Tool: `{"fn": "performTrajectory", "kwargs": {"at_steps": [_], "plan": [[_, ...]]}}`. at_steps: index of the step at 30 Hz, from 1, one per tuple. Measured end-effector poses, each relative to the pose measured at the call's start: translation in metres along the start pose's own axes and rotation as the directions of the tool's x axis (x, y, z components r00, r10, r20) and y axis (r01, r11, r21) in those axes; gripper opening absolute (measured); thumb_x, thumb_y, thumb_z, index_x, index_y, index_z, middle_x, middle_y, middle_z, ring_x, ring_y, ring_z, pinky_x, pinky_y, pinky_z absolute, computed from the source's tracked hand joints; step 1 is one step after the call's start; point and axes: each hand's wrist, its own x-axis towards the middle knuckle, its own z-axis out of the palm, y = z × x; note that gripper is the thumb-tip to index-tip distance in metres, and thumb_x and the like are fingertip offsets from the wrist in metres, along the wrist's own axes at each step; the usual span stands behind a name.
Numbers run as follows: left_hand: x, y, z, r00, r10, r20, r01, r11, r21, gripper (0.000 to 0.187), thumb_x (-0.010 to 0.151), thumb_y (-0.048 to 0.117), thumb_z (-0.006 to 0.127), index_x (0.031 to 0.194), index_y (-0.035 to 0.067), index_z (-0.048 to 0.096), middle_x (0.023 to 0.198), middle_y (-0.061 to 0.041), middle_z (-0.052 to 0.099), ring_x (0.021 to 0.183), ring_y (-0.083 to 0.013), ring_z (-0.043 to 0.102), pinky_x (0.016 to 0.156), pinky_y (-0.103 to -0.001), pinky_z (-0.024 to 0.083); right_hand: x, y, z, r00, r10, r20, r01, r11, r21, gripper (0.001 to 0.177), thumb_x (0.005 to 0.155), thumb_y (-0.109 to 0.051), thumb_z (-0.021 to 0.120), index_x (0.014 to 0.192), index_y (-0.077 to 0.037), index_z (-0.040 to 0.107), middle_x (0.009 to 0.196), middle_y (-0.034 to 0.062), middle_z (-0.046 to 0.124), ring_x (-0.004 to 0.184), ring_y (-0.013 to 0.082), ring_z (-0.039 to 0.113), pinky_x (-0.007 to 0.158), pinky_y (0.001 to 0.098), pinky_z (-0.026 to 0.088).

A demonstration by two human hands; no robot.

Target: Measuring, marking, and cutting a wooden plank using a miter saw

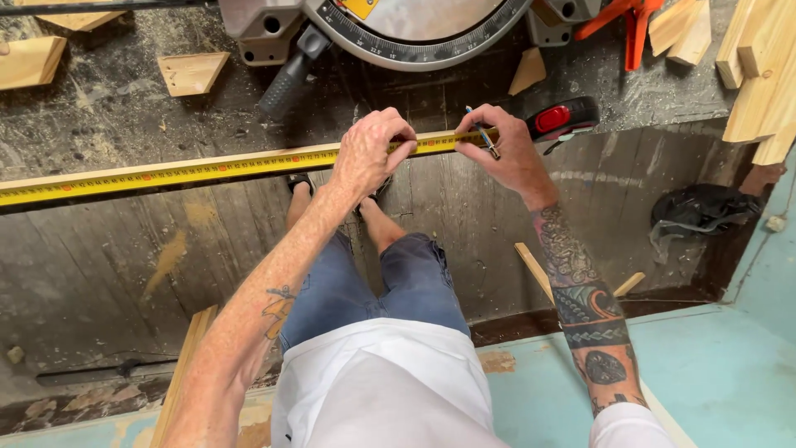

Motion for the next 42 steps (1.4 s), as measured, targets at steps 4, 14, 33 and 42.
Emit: {"fn": "performTrajectory", "kwargs": {"at_steps": [4,14,33,42], "plan": [[-0.001,-0.001,-0.001,0.999,0.016,-0.037,-0.017,0.999,-0.03,0.004,0.094,0.018,0.075,0.092,0.018,0.071,0.087,0.0,0.065,0.087,-0.019,0.068,0.082,-0.035,0.054,0.001,0.003,-0.001,0.999,-0.043,0.0,0.043,0.999,-0.001,0.024,0.092,-0.006,0.083,0.11,-0.009,0.069,0.1,0.0138,0.068,0.102,0.0293,0.07,0.09,0.0435,0.057],[-0.005,-0.005,0.001,0.986,0.13,-0.102,-0.126,0.991,0.046,0.01,0.094,0.021,0.075,0.096,0.017,0.066,0.087,0.0,0.063,0.086,-0.0203,0.066,0.079,-0.035,0.054,-0.013,0.029,0.001,0.987,-0.131,-0.089,0.151,0.953,0.262,0.026,0.111,-0.024,0.052,0.122,-0.007,0.069,0.101,0.0095,0.072,0.102,0.0186,0.073,0.092,0.0358,0.058],[-0.008,0.0,0.006,0.937,0.301,-0.177,-0.247,0.931,0.27,0.019,0.098,0.029,0.075,0.098,0.018,0.059,0.09,0.002,0.057,0.083,-0.0171,0.06,0.076,-0.031,0.052,-0.016,0.068,0.022,0.908,-0.345,-0.236,0.344,0.938,-0.047,0.027,0.073,0.005,0.081,0.091,-0.015,0.081,0.08,0.0014,0.072,0.092,0.0221,0.064,0.1,0.0357,0.049],[-0.007,0.006,0.0,0.922,0.353,-0.161,-0.289,0.902,0.321,0.023,0.099,0.026,0.077,0.096,0.013,0.058,0.09,-0.002,0.057,0.079,-0.0209,0.056,0.07,-0.033,0.048,-0.016,0.049,0.021,0.904,-0.372,-0.213,0.348,0.927,-0.139,0.024,0.076,0.01,0.078,0.088,-0.01,0.075,0.085,0.0016,0.071,0.09,0.023,0.062,0.095,0.037,0.048]]}}
